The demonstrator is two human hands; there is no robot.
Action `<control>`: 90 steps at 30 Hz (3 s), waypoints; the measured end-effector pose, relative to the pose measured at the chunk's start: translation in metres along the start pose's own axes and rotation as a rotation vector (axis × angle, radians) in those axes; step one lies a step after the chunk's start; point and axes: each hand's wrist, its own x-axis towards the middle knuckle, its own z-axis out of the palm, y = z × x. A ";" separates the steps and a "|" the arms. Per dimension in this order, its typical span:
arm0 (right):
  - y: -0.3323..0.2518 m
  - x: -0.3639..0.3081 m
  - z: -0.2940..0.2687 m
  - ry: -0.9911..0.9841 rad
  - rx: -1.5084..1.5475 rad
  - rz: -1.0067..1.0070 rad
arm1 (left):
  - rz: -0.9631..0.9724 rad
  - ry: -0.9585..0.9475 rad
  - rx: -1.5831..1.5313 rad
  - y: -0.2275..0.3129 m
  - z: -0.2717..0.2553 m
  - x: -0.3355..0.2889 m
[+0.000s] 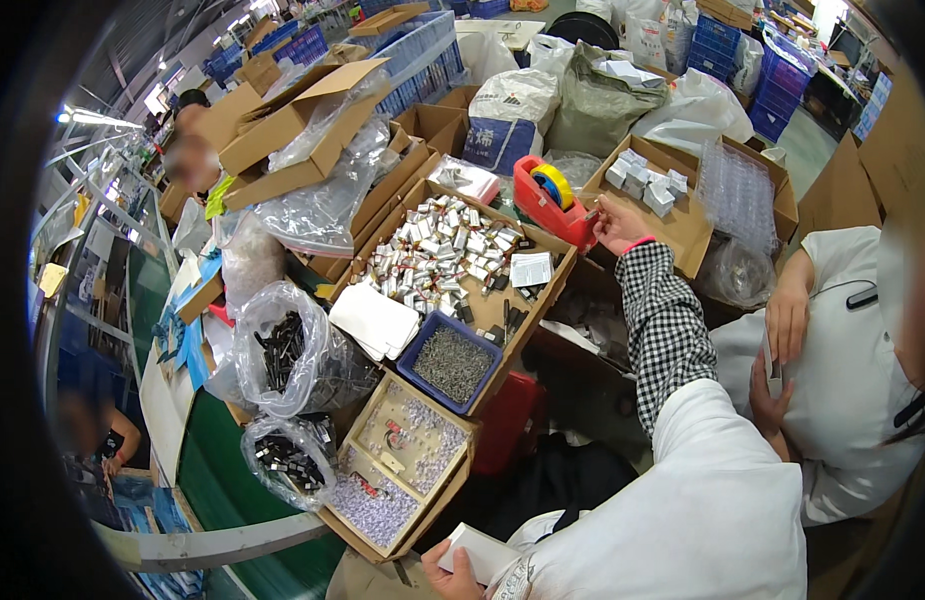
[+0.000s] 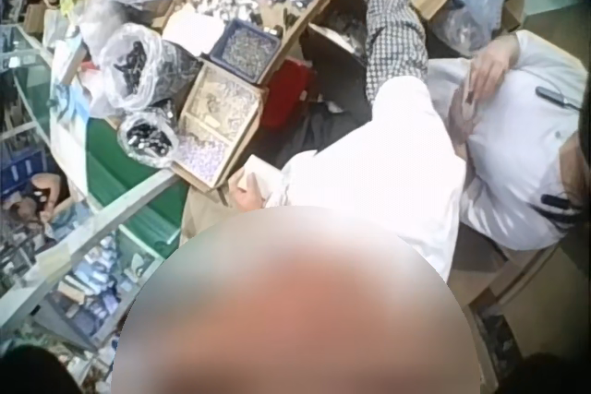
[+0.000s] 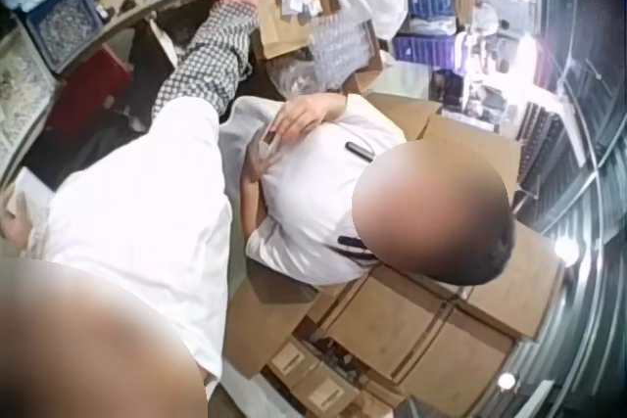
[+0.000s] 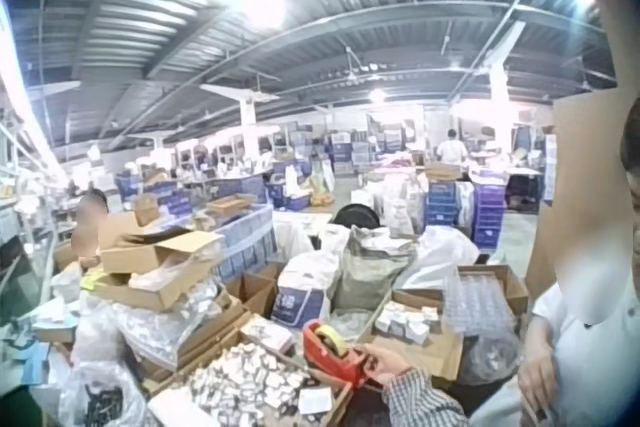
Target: The person assembles small components into white boxes at a factory workstation. They pick small parts from trays, place them into the boxes, and then move the filled boxes to a nearby pile.
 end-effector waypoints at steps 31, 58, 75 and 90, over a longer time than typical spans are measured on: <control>0.232 -0.287 0.057 -0.522 -0.183 1.007 | 0.127 0.055 0.094 -0.024 -0.016 -0.007; 0.262 -0.406 0.092 -0.443 -0.617 0.926 | 0.254 0.111 0.168 -0.006 -0.033 -0.034; 0.282 -0.385 0.101 -1.064 -1.242 0.996 | -0.137 0.442 -0.344 -0.081 -0.087 -0.029; 0.294 -0.346 0.101 -1.068 -1.108 0.773 | -0.089 1.268 1.177 -0.095 -0.324 -0.128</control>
